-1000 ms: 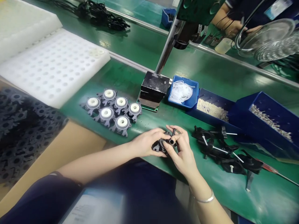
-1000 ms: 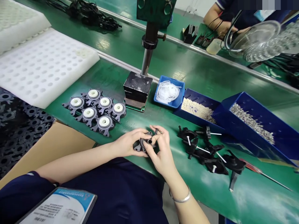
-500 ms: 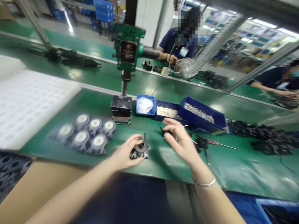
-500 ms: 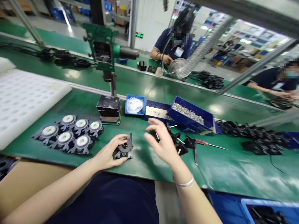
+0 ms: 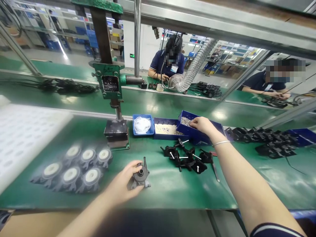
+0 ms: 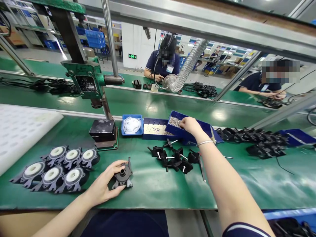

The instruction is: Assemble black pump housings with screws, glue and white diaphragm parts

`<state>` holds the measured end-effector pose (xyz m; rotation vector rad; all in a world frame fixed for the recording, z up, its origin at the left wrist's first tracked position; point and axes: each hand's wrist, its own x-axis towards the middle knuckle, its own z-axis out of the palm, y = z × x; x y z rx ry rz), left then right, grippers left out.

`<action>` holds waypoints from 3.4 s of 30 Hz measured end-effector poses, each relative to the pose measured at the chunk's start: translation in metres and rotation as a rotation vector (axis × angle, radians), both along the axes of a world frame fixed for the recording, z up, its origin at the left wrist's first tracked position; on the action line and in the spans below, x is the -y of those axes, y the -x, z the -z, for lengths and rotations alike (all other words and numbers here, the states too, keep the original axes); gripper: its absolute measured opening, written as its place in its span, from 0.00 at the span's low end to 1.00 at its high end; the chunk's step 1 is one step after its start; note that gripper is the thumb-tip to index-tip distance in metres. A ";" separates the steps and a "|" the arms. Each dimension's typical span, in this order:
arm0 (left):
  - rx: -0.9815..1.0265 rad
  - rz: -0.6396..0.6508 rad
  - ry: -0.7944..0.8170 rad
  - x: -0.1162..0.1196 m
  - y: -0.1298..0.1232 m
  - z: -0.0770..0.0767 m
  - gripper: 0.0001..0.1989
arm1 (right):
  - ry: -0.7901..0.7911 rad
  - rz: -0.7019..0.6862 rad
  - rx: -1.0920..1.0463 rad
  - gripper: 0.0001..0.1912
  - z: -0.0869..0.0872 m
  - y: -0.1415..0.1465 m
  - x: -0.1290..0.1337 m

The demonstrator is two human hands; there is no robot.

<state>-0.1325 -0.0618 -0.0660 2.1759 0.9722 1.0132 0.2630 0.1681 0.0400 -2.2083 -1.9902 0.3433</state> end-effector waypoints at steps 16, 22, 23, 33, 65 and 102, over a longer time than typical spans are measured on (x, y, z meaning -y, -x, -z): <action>0.120 -0.011 -0.031 -0.011 -0.016 0.012 0.31 | -0.348 -0.018 -0.415 0.14 -0.037 0.056 0.071; 0.128 -0.017 -0.052 -0.011 -0.017 0.017 0.31 | -0.131 -0.624 -0.612 0.11 0.006 0.136 0.147; 0.123 -0.020 -0.054 -0.011 -0.017 0.017 0.31 | -0.128 -0.685 -0.616 0.10 0.017 0.148 0.152; 0.139 -0.032 -0.037 -0.011 -0.018 0.019 0.28 | -0.378 -1.017 -0.389 0.09 0.051 0.185 0.162; 0.141 -0.007 -0.009 -0.012 -0.015 0.017 0.28 | -0.432 -1.093 -0.178 0.15 0.035 0.169 0.161; 0.180 -0.083 0.119 -0.006 -0.015 0.022 0.59 | -0.448 -1.130 -0.101 0.14 0.045 0.209 0.215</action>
